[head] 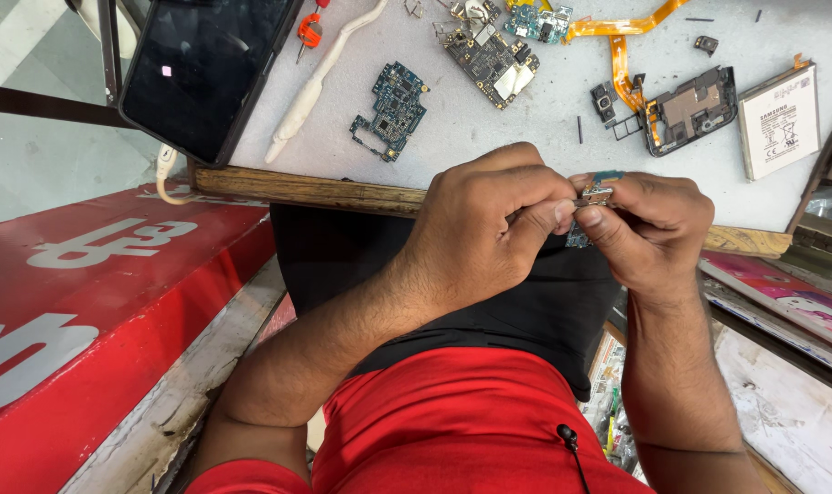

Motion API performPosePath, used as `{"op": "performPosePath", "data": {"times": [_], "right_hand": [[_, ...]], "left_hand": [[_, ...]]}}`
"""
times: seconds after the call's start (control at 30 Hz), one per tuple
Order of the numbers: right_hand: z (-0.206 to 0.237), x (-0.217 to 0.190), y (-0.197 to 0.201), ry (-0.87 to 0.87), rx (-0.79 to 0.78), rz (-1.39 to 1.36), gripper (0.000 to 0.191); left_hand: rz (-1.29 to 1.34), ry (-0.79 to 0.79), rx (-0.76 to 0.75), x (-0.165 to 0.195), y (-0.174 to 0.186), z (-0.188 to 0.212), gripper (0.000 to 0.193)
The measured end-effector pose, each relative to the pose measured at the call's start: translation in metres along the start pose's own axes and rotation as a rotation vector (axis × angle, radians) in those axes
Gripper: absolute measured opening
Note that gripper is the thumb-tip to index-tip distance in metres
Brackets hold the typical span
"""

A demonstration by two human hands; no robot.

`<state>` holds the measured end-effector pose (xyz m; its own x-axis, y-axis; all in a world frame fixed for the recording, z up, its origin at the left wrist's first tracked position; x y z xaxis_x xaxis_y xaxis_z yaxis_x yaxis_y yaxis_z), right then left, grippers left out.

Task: The person handles a small blue circuit board, repeatedly peeling and repositioning a flexible ribbon cable and a small metal bracket. The person also briefly sprays liquid onto the board and wipes it with a cloth. The work is performed on a cluttered bench with other disassembled phone parts nearby.

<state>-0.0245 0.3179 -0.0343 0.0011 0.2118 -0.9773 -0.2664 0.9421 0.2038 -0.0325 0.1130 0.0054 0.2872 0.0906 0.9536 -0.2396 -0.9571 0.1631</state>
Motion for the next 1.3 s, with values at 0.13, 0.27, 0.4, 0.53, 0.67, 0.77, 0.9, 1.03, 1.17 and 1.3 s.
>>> {"op": "performPosePath", "data": {"times": [0.13,0.27,0.4,0.53,0.67,0.77,0.9,1.03,1.17,1.3], "right_hand": [[0.0,0.001,0.0,-0.008,-0.003,0.007,0.02],[-0.001,0.0,0.0,-0.026,0.004,-0.029,0.023],[-0.001,-0.001,-0.001,-0.011,-0.007,-0.067,0.019],[0.001,0.003,0.002,-0.019,-0.013,-0.096,0.021],[0.003,0.01,0.006,-0.048,0.006,-0.128,0.022],[0.004,0.017,0.006,-0.083,0.029,-0.235,0.025],[0.003,0.024,0.005,-0.105,-0.028,-0.423,0.034],[0.004,0.027,0.007,-0.101,-0.02,-0.322,0.037],[0.008,0.023,0.007,-0.035,0.046,-0.174,0.037],[0.011,0.016,0.001,0.018,0.05,-0.185,0.023]], "left_hand": [[0.027,0.002,0.005,-0.001,0.0,0.0,0.014],[0.024,-0.018,0.008,0.001,0.001,0.0,0.014],[0.056,0.014,-0.015,-0.003,-0.003,-0.001,0.015],[0.089,0.029,-0.031,-0.007,-0.004,-0.003,0.015],[0.086,0.004,0.016,-0.002,-0.004,-0.001,0.012],[-0.093,-0.067,0.156,0.015,-0.005,0.009,0.008],[-0.212,-0.136,0.178,0.026,-0.007,0.018,0.012],[-0.334,-0.123,0.138,0.028,-0.008,0.021,0.023],[-0.425,-0.203,0.16,0.037,-0.004,0.021,0.027],[-0.483,-0.261,0.117,0.04,-0.003,0.021,0.023]]}}
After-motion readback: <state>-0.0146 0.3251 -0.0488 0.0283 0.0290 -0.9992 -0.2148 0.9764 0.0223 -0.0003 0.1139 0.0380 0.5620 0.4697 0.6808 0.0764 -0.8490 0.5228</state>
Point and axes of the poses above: each hand's wrist, its own z-axis away from the middle knuckle, its own y-axis out of the back of the hand, x = y × z, the point moved 6 cm from there along -z, towards the middle knuckle, and after that the axes turned 6 degrees about -y, right-handed, at the moved point
